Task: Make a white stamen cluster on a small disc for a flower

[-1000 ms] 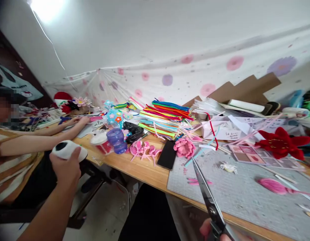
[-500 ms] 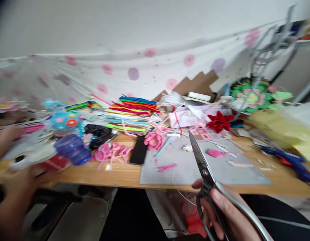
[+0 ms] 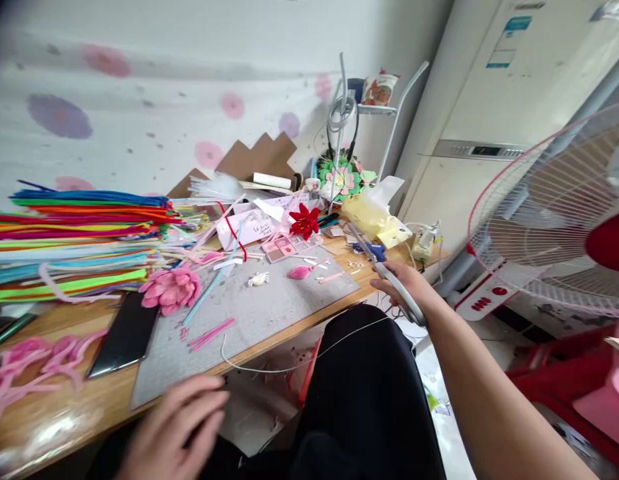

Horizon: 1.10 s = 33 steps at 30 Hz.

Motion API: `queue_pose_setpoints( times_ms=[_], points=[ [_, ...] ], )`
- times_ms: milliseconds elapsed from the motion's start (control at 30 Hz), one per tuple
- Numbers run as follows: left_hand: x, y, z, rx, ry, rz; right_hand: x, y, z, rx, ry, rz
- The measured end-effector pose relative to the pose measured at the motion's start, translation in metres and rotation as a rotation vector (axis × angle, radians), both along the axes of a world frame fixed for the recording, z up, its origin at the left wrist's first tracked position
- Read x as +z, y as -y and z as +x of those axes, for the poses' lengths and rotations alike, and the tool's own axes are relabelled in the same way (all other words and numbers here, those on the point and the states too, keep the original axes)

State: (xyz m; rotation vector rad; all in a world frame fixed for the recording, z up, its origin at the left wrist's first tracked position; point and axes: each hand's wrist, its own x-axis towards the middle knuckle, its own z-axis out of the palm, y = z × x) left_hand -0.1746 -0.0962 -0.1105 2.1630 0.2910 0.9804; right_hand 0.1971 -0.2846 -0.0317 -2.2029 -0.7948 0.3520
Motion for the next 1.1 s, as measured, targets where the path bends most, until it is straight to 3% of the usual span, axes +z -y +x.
queue_pose_setpoints(
  times_ms=[100, 133, 267, 400, 600, 700, 800, 833, 900, 967, 1000, 1100],
  points=[
    [-0.007, 0.023, 0.069, -0.357, -0.276, 0.192, -0.007, -0.005, 0.024, 0.008, 0.041, -0.128],
    [-0.009, 0.03, 0.089, -0.387, -0.403, 0.167, -0.011, -0.009, 0.029, 0.004, 0.071, -0.173],
    [-0.015, 0.054, 0.147, -0.305, -0.73, 0.012, -0.029, -0.038, 0.043, -0.034, 0.238, -0.357],
    [-0.026, 0.063, 0.169, -0.189, -0.827, -0.033, -0.041, -0.066, 0.052, -0.053, 0.33, -0.501],
    [-0.023, 0.059, 0.169, -0.293, -0.83, -0.062, -0.037, -0.08, 0.05, -0.016, 0.377, -0.568],
    [-0.006, 0.049, 0.165, -0.315, -0.762, -0.092, -0.018, -0.07, 0.036, 0.033, 0.387, -0.513],
    [0.025, 0.035, 0.159, -0.327, -0.682, -0.142, 0.008, -0.051, 0.01, 0.182, 0.377, -0.383],
    [0.038, 0.03, 0.157, -0.307, -0.61, -0.209, 0.016, -0.045, -0.002, 0.285, 0.345, -0.329],
    [0.064, 0.019, 0.151, -0.268, -0.472, -0.312, 0.03, -0.035, -0.024, 0.663, 0.148, -0.133],
    [0.087, 0.006, 0.145, -0.259, -0.334, -0.427, 0.039, -0.031, -0.044, 0.884, -0.043, -0.027],
    [0.097, 0.0, 0.142, -0.251, -0.261, -0.49, 0.043, -0.032, -0.052, 0.919, -0.102, 0.003],
    [0.12, -0.018, 0.134, -0.19, -0.003, -0.618, 0.062, -0.044, -0.071, 0.852, -0.214, 0.178]
  ],
)
